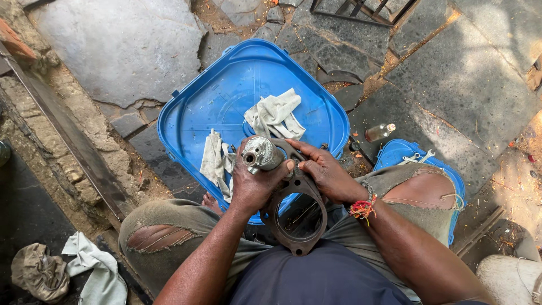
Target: The person sits on a paved outdoor surface and cleans a metal mechanical component with a rag. They then use two wrenches to tighten bolts on the component, which is resting on a blue plastic lid.
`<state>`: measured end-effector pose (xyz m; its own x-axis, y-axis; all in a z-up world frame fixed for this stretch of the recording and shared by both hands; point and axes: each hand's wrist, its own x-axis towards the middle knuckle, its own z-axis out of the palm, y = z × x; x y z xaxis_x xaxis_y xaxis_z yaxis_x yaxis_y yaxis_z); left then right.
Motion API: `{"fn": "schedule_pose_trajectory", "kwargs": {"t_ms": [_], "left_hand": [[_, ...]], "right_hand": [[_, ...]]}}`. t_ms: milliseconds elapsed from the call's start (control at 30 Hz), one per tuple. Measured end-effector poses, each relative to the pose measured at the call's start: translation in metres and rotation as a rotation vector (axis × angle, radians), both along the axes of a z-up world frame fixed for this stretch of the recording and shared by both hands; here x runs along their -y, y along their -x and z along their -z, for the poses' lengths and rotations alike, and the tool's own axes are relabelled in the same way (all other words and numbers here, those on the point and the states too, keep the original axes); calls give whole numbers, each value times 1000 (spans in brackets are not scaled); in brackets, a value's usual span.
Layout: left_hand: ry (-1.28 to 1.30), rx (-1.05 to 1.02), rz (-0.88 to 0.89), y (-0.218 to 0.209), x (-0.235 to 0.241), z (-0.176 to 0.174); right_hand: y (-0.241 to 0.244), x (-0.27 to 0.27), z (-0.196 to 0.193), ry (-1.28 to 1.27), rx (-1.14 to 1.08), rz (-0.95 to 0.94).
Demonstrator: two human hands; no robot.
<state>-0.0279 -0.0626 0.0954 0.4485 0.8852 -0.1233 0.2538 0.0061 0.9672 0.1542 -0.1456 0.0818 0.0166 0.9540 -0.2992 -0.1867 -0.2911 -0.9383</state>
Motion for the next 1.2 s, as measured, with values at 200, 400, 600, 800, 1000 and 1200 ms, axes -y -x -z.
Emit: {"fn": "schedule_pose_trajectory", "kwargs": {"t_ms": [200, 400, 600, 800, 1000, 1200], "left_hand": [[-184, 42, 44, 5, -3, 0], [-143, 30, 47, 4, -2, -6], [-172, -45, -7, 2, -1, -3], [-160, -1, -15, 0, 2, -2], [-44, 28, -10, 2, 1, -7], [-14, 140, -7, 3, 7, -6]], "right_hand": [[-1, -1, -2, -24, -35, 1], [-1, -1, -6, 1, -14, -2], [0, 0, 4, -33, 88, 7], [2, -2, 0, -39, 20, 5], [2, -2, -3, -27, 43, -19], [-13, -5, -2, -18, 35, -88]]}}
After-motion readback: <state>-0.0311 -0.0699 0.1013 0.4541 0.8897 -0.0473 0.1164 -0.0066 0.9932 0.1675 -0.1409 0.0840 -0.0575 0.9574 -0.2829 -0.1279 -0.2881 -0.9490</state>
